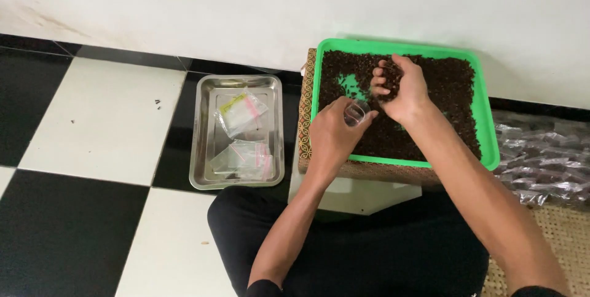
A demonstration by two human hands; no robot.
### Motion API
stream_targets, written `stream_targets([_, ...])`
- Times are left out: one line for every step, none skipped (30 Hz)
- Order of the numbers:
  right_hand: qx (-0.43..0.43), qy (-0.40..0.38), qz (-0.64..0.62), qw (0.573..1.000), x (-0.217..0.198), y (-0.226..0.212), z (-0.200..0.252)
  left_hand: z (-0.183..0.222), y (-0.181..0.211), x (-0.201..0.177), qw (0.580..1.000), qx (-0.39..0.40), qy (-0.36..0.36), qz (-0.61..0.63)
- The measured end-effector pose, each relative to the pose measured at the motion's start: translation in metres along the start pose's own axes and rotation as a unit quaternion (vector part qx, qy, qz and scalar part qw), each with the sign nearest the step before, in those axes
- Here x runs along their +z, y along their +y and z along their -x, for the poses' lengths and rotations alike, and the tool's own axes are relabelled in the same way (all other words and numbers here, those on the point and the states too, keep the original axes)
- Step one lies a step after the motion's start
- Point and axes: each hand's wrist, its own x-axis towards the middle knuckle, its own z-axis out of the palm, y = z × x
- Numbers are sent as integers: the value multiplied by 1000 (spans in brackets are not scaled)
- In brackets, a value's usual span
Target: Manually filling small plastic zip-lock bags with snacks from a tray
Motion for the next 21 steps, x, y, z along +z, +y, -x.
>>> stream_targets([-3, 0, 2, 1000, 4, -3, 7, -2, 3, 3, 1000, 2, 1, 4])
stream_targets([-4, -9, -26, 1000, 7, -6, 13, -4, 5, 6, 1000, 3, 22, -12])
stream_targets([-3, -18, -55, 998, 11, -8, 20, -6, 7, 8, 999, 4, 44, -29])
stream_targets([-5, -17, -53, 998, 15, -8, 25, -7, 5, 10, 999, 4, 44, -26])
stream_targets([-6, -27, -81, 996, 19, -8, 30, -8, 2, 11, 999, 4, 41, -31])
stream_targets([-7, -36, -109, 993, 24, -8, 36, -9, 0, 13, 999, 4, 37, -36])
stream_targets([-10, -37, -110, 993, 27, -7, 36, -9, 1, 13, 999, 7, 38, -35])
stream_targets([-22, -43, -102, 994, 29, -5, 37, -9, 1, 13, 999, -3, 31, -38])
stream_targets([-33, -49, -95, 994, 32, -2, 38, -8, 2, 12, 999, -15, 24, -41])
stream_targets([-34, -49, -95, 994, 32, 1, 36, -9, -1, 15, 999, -14, 24, -40])
stream_targets([-42, -57, -93, 993, 31, 4, 34, -10, -5, 17, 999, -28, 18, -40])
stream_targets([-49, -65, -91, 992, 31, 7, 32, -10, -8, 20, 998, -41, 12, -41])
stream_targets([-49, -67, -90, 993, 32, 8, 35, -10, -7, 18, 998, -42, 14, -40])
stream_targets([-63, -71, -87, 992, 33, 9, 37, -9, -6, 16, 998, -40, 15, -34])
stream_targets([-76, -76, -84, 991, 34, 10, 39, -9, -6, 15, 999, -39, 16, -29])
stream_targets([-75, -77, -83, 991, 35, 11, 40, -9, -7, 16, 999, -40, 18, -28])
stream_targets([-85, -84, -76, 990, 35, 12, 40, -9, -8, 16, 998, -43, 14, -34])
stream_targets([-94, -90, -70, 989, 35, 12, 41, -10, -8, 17, 998, -46, 10, -40])
stream_targets([-95, -90, -71, 989, 35, 13, 41, -9, -8, 16, 998, -45, 10, -40])
stream_targets([-99, -94, -72, 988, 36, 13, 42, -9, -7, 16, 998, -41, 5, -39])
stream_targets([-103, -97, -74, 987, 36, 14, 43, -8, -6, 15, 999, -38, -1, -38])
